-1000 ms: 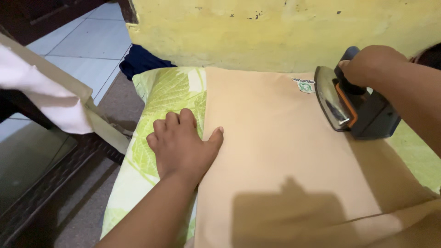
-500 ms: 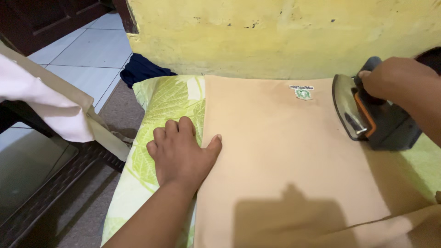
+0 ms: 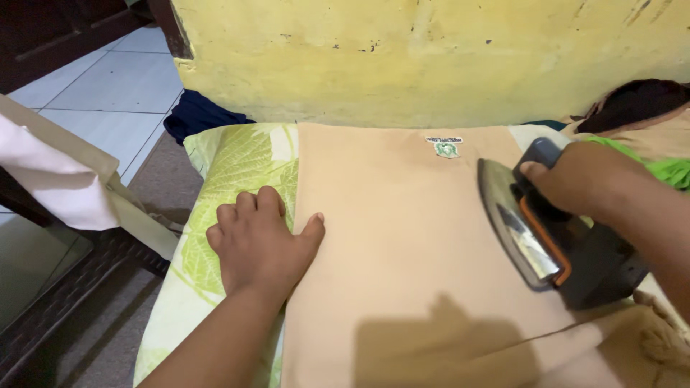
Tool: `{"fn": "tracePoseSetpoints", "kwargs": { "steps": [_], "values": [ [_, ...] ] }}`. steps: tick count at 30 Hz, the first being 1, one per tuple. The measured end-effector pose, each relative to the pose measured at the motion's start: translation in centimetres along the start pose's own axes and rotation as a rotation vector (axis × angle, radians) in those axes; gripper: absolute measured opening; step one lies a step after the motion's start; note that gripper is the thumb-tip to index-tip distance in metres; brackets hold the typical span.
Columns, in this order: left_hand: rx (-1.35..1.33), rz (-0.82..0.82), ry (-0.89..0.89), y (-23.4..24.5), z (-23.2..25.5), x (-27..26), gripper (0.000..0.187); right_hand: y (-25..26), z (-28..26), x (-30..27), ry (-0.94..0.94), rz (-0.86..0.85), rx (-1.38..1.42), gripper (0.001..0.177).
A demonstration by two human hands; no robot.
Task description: The person irons a beige garment on a patterned ironing board, repeatedly smoothing the fabric with an iron and adjusting the garment's position. The person then picks up a yellow garment and begins to unfold it.
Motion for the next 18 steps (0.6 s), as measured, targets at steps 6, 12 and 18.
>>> {"fn": "tracePoseSetpoints", "kwargs": {
  "steps": [6,12,18],
  "values": [
    [0.017,-0.007,-0.008,-0.2,0.0,0.0,0.056,0.9,-2.3,-1.0,-0.161,-0.075,0.020,0.076],
    [0.007,-0.005,-0.009,0.2,0.0,-0.2,0.055,2.0,-3.7,1.0,-0.128,0.003,0.016,0.074],
    [0.000,-0.023,0.016,0.3,0.0,-0.4,0.052,2.4,-3.5,-3.2,-0.078,0.035,0.032,0.067]
  ]
}}
Point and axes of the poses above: each hand's wrist, its own x-axis towards the middle knuckle, its own y-axis out of the back of the hand, z = x × y, the point moved 4 cm from there along x, towards the middle knuckle, and after that the axes turned 6 degrees about y, right-handed, at the moved point
